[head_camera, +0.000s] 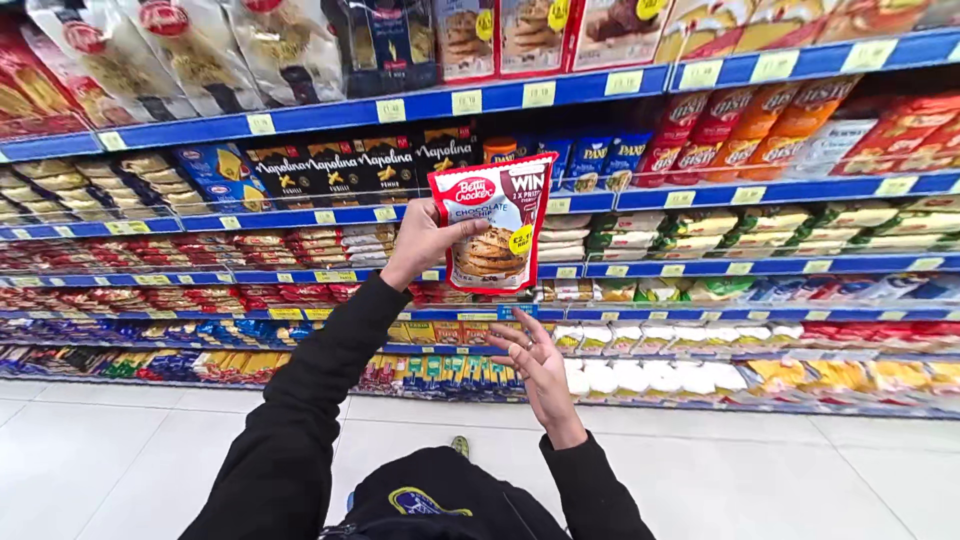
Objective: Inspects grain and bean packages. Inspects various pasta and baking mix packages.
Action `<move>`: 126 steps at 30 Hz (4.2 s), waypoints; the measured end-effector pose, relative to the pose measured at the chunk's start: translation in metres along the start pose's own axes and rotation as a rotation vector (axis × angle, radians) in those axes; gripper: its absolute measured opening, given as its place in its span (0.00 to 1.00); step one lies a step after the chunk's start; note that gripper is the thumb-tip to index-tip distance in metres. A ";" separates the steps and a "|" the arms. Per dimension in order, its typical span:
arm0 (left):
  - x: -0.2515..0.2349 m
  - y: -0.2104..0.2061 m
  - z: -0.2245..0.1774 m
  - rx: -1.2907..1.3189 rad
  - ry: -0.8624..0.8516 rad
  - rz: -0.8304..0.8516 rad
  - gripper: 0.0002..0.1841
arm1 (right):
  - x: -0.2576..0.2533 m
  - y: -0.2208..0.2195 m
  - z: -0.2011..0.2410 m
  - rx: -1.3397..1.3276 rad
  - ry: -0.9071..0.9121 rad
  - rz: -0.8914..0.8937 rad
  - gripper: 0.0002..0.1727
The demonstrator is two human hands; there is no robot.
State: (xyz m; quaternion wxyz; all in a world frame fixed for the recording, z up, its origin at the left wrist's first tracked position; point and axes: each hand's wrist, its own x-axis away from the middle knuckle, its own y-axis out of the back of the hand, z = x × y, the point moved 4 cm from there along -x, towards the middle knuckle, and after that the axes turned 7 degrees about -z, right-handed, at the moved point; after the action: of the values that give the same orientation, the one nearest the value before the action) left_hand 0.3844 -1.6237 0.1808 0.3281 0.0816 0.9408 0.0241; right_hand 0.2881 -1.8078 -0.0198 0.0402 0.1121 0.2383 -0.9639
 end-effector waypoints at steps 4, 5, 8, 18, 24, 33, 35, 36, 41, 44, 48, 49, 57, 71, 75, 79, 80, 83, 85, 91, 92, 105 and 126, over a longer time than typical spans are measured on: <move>-0.084 0.018 -0.026 -0.059 -0.305 -0.036 0.12 | -0.022 0.005 -0.012 -0.030 -0.024 0.077 0.46; -0.111 0.021 -0.035 -0.052 -0.388 -0.063 0.11 | -0.029 0.006 -0.015 -0.031 -0.034 0.091 0.45; -0.190 0.035 -0.060 -0.001 -0.604 -0.104 0.09 | -0.049 0.009 -0.029 -0.035 -0.068 0.120 0.47; -0.332 0.061 -0.019 0.059 -0.815 -0.125 0.09 | -0.104 0.020 -0.070 -0.070 -0.147 0.023 0.49; -0.353 0.071 0.018 0.023 -0.807 -0.090 0.10 | -0.130 0.022 -0.089 -0.069 -0.158 0.011 0.48; -0.372 0.084 0.054 -0.191 -0.461 -0.082 0.16 | -0.149 0.012 -0.111 -0.036 -0.210 -0.036 0.47; -0.377 0.088 0.058 -0.280 -0.409 -0.109 0.23 | -0.149 0.007 -0.115 -0.036 -0.222 -0.030 0.46; -0.378 0.089 0.059 -0.332 -0.382 -0.151 0.27 | -0.148 0.007 -0.116 -0.036 -0.225 -0.032 0.46; -0.355 0.090 0.048 -0.558 -0.352 -0.372 0.47 | -0.138 0.009 -0.117 -0.068 -0.230 -0.068 0.46; -0.325 0.086 0.034 -0.616 -0.494 -0.484 0.47 | -0.133 0.010 -0.111 -0.080 -0.202 -0.090 0.45; -0.251 0.073 0.021 -0.517 -0.832 -0.491 0.32 | -0.120 0.011 -0.100 -0.073 -0.115 -0.106 0.44; -0.226 0.070 0.022 -0.483 -0.843 -0.438 0.29 | -0.118 0.010 -0.097 -0.073 -0.083 -0.103 0.44; 0.031 0.052 0.139 0.059 -0.048 -0.032 0.19 | -0.068 -0.005 -0.074 -0.329 0.090 0.059 0.27; 0.309 0.073 0.121 0.173 0.779 -0.328 0.15 | 0.047 -0.032 -0.104 -0.131 -0.271 0.154 0.28; 0.333 0.087 0.103 0.191 0.787 -0.399 0.15 | 0.056 -0.046 -0.105 -0.132 -0.299 0.192 0.29; 0.342 0.096 0.090 0.222 0.767 -0.431 0.16 | 0.057 -0.066 -0.101 -0.108 -0.309 0.177 0.28; 0.343 0.099 0.086 0.233 0.766 -0.440 0.16 | 0.057 -0.074 -0.102 -0.105 -0.309 0.175 0.27; 0.351 0.110 0.082 0.269 0.758 -0.426 0.16 | 0.061 -0.096 -0.108 -0.096 -0.321 0.182 0.27; 0.358 0.123 0.082 0.288 0.746 -0.400 0.15 | 0.061 -0.112 -0.115 -0.084 -0.328 0.185 0.27; 0.376 0.191 0.080 0.321 0.736 -0.372 0.18 | 0.064 -0.175 -0.139 -0.047 -0.316 0.146 0.26; 0.380 0.204 0.079 0.326 0.739 -0.376 0.17 | 0.065 -0.186 -0.144 -0.033 -0.318 0.144 0.26; 0.421 0.344 0.082 0.304 0.839 -0.262 0.14 | 0.077 -0.299 -0.219 0.033 -0.320 0.071 0.24; 0.499 0.475 0.060 0.147 0.857 -0.608 0.15 | 0.034 -0.415 -0.343 0.082 -0.641 0.135 0.20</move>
State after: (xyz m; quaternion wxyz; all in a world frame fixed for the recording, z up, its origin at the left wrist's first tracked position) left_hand 0.1025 -1.0721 -0.1254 -0.1003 -0.1892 0.9709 -0.1068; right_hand 0.2682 -1.2817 -0.1360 0.1725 -0.1797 0.1665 -0.9541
